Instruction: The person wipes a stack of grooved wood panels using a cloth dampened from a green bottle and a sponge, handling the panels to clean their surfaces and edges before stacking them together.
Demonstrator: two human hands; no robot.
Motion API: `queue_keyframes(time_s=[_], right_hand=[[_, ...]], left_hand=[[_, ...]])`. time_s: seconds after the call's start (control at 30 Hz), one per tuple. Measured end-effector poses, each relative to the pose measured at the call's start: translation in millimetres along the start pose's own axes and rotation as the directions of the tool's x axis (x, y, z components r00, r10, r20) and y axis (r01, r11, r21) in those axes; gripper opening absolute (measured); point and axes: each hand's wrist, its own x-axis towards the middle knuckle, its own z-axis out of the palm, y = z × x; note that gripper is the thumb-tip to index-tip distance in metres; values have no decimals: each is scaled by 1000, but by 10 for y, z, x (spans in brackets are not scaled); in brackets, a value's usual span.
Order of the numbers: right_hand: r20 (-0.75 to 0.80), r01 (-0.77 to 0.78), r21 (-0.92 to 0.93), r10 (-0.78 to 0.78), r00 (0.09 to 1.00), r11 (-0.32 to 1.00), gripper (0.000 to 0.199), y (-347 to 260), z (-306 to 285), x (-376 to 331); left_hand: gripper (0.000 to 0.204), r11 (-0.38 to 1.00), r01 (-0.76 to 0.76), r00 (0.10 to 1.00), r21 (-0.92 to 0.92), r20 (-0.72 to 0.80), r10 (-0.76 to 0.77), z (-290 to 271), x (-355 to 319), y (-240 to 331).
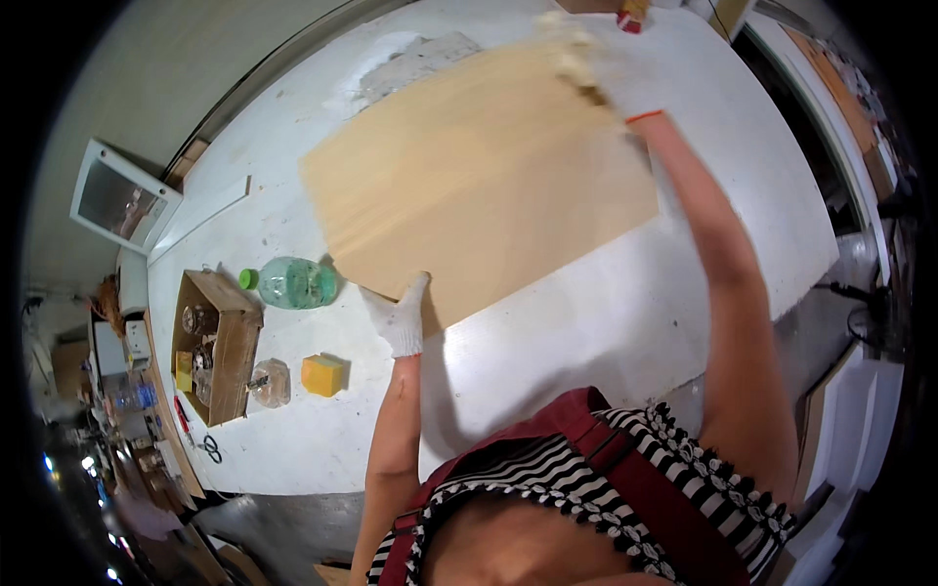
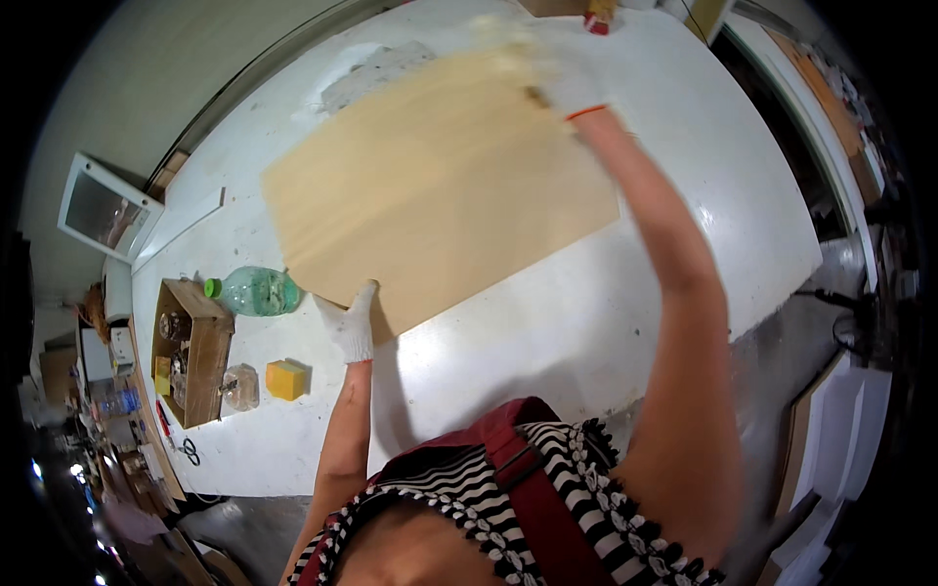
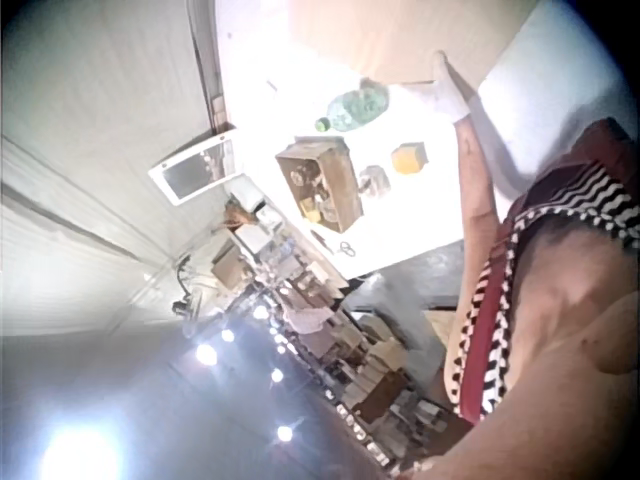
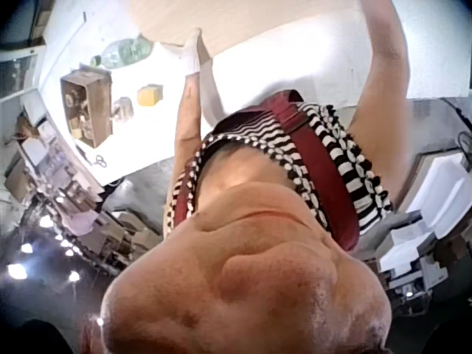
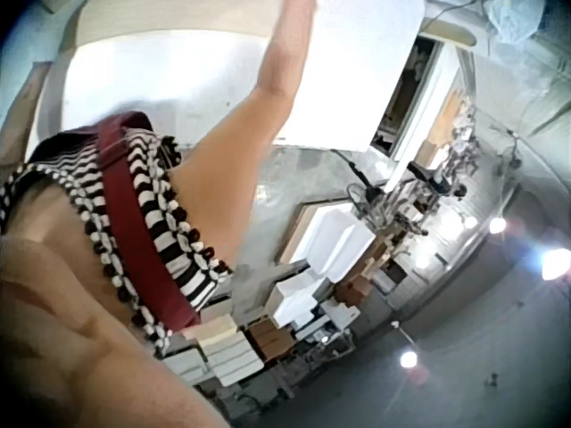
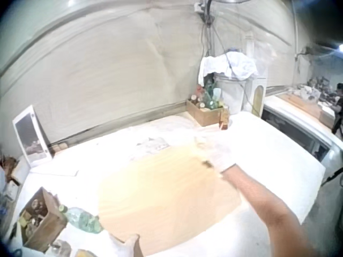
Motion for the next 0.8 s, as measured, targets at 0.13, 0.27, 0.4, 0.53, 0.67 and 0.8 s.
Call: queue_keyframes(time_s=[0.13, 0.27, 0.4, 0.53, 0.67, 0.8], right_hand=[[-111, 450, 108, -439, 892, 887, 25, -2070, 530, -348], [128, 342, -132, -326, 937, 930, 21, -2136, 641, -441], [-218, 215, -339, -299, 929, 916, 27, -731, 188, -687], [289, -421, -561, 646, 707, 712, 39, 707, -350, -833], [-9, -307, -750, 456, 890, 586, 47, 1638, -1024, -1559], [-259, -727, -294, 680, 685, 621, 48, 1357, -1338, -1609]], left_hand=[[85, 1000, -2, 1000, 9, -25, 2, 7, -13, -62], [87, 997, -47, 998, -64, -39, 45, 116, -17, -105], [80, 1000, -22, 999, 0, -37, 22, 103, -79, 57], [77, 999, 26, 999, -23, -37, -27, -38, -102, 31], [80, 1000, 1, 999, -3, -39, -1, 87, 51, -77], [75, 999, -2, 1000, -45, -17, 1, -12, 3, -77]])
